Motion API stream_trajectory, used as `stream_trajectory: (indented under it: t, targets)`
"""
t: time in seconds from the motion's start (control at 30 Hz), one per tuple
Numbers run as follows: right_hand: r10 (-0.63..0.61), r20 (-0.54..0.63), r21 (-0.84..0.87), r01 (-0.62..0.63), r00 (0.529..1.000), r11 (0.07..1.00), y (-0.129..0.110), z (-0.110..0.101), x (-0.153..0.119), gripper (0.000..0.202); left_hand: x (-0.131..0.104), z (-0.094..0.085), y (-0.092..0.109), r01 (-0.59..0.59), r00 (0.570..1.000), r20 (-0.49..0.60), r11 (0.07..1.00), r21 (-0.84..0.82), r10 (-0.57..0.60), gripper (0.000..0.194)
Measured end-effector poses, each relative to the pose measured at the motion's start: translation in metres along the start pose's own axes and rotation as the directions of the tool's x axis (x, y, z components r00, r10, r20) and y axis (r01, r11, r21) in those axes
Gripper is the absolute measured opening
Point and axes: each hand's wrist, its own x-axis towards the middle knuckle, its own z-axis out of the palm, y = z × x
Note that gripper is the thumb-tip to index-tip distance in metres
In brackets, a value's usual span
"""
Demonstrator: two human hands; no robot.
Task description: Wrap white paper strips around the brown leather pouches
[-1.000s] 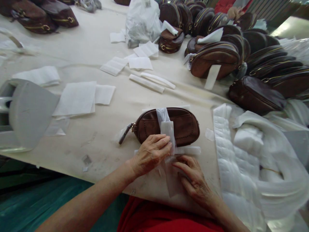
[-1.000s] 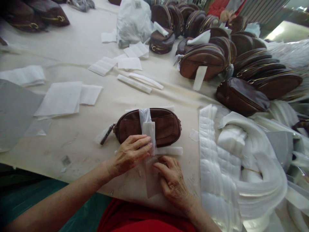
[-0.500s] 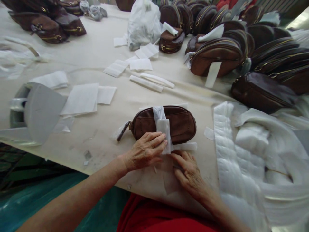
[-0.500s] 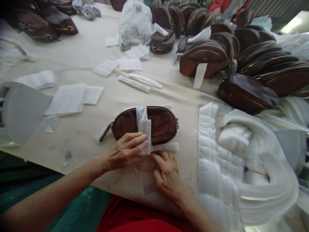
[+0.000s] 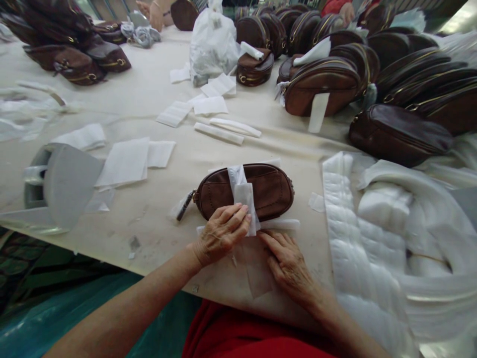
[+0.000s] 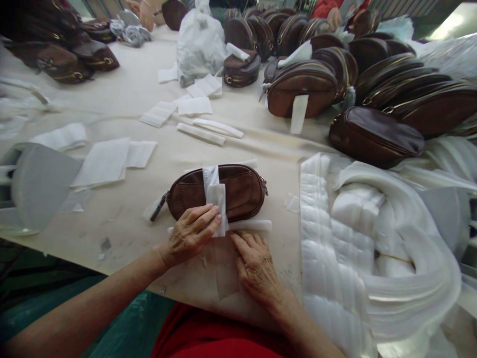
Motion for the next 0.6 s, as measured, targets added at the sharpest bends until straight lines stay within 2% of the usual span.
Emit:
stream_trajectory:
  t: [0.2,0.37,0.5,0.6]
  targets:
    - [-0.079,-0.031,-0.169,0.073,0.996,0.983,-0.0026,0.0067,0.0095,0.041,-0.0013,0.0018,0.0008,0.02,1.0,-0.001,1.0,-0.013,-0.02,0.023]
    - [-0.147,-0.046,-0.197,0.135,0.988,0.971,-0.0005,0.0074,0.0097,0.039,0.0002,0.0005,0.0016,-0.019,1.0,0.013,0.998,0.055,0.019,0.021]
    - [-0.173,-0.144,-0.148,0.152,0.974,0.977,0.0044,0.008,0.008,0.036,0.0019,0.0002,0.0023,-0.039,0.999,0.007,0.995,0.094,0.038,0.019]
    - [-0.208,-0.212,-0.203,0.166,0.955,0.965,0.0058,0.0093,0.0099,0.036,0.0026,-0.0003,0.0025,-0.036,0.999,0.01,0.994,0.106,0.035,0.02]
